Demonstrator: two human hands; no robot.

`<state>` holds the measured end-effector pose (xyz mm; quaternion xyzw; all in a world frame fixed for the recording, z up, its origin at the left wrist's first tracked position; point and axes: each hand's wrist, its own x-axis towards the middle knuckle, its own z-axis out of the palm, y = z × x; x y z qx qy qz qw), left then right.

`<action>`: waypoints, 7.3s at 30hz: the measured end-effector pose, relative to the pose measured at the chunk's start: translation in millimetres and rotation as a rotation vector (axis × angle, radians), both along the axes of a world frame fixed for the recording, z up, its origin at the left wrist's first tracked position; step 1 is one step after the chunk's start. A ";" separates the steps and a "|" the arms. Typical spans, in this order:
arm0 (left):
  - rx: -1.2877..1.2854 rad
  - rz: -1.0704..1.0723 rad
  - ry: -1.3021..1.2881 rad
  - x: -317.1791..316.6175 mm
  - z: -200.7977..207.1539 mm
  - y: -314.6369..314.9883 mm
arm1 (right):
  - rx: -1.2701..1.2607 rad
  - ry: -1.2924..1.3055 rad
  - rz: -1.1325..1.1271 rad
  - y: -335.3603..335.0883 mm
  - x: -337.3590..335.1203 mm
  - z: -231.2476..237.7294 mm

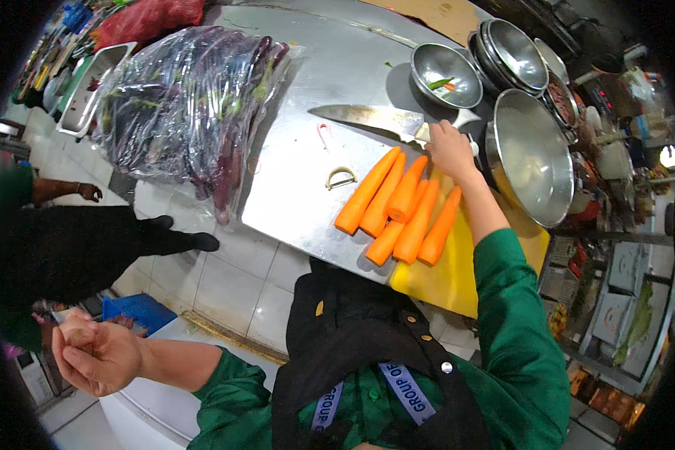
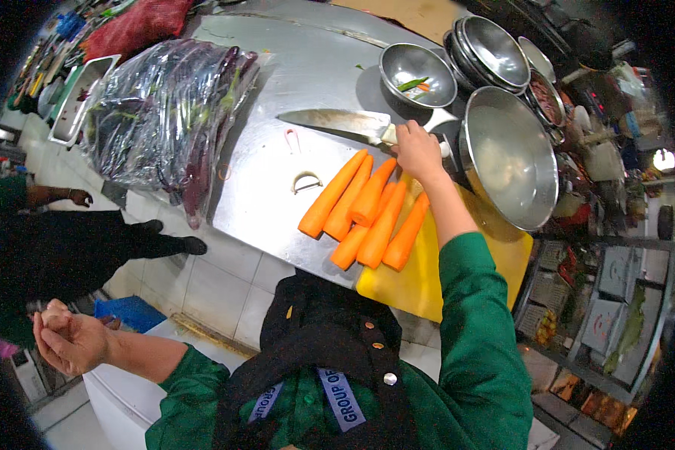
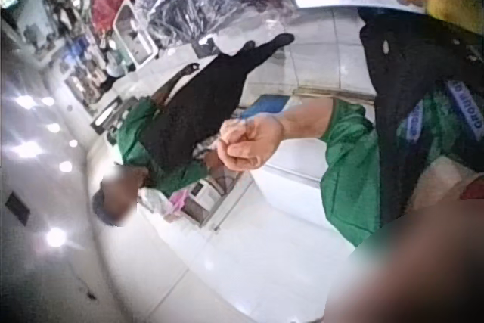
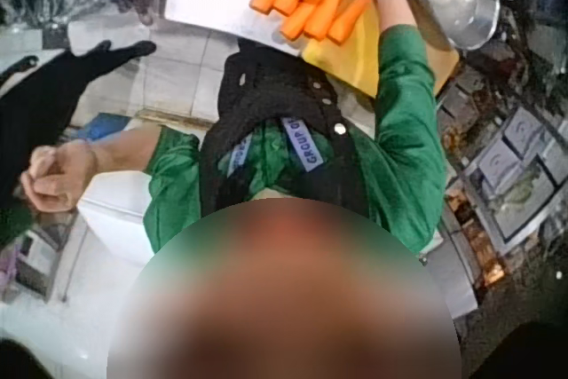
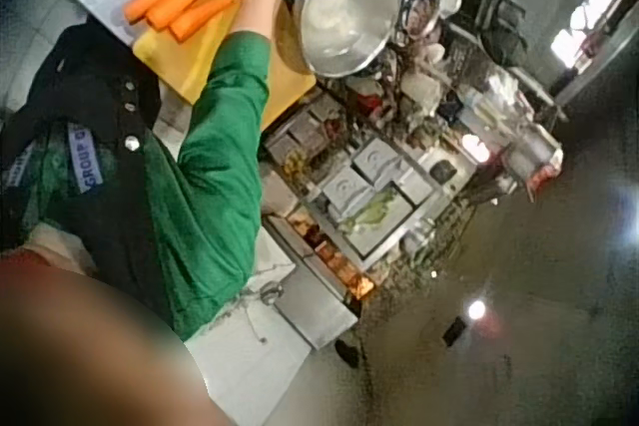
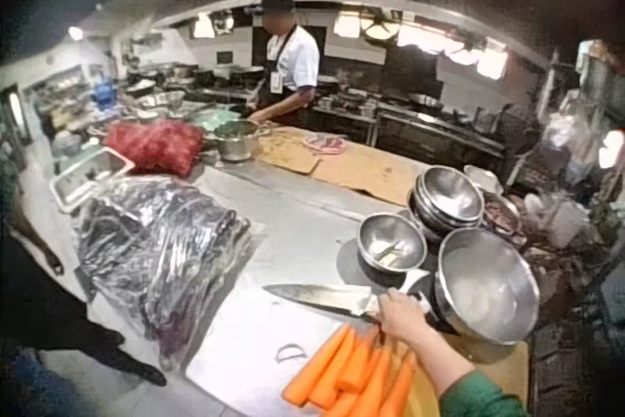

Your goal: The person peels several carrots using a vegetable peeler over a yellow cutting board in a commercial kitchen. After peeling, the person uses a knife to trim the ends of the carrots and places them on the cutting board.

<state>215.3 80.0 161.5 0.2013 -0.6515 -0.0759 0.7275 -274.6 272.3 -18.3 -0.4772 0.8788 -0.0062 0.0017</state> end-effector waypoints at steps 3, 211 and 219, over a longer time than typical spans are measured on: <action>0.075 -0.125 0.080 -20.4 -17.0 -29.1 | 0.007 -0.092 -0.119 23.0 25.6 38.0; 0.181 -1.406 -0.868 -291.6 -228.3 318.2 | -0.053 -0.672 -0.308 311.3 144.5 20.8; 0.205 -1.401 -0.859 -287.8 -227.3 320.4 | 0.112 -0.629 -0.307 342.5 171.8 72.0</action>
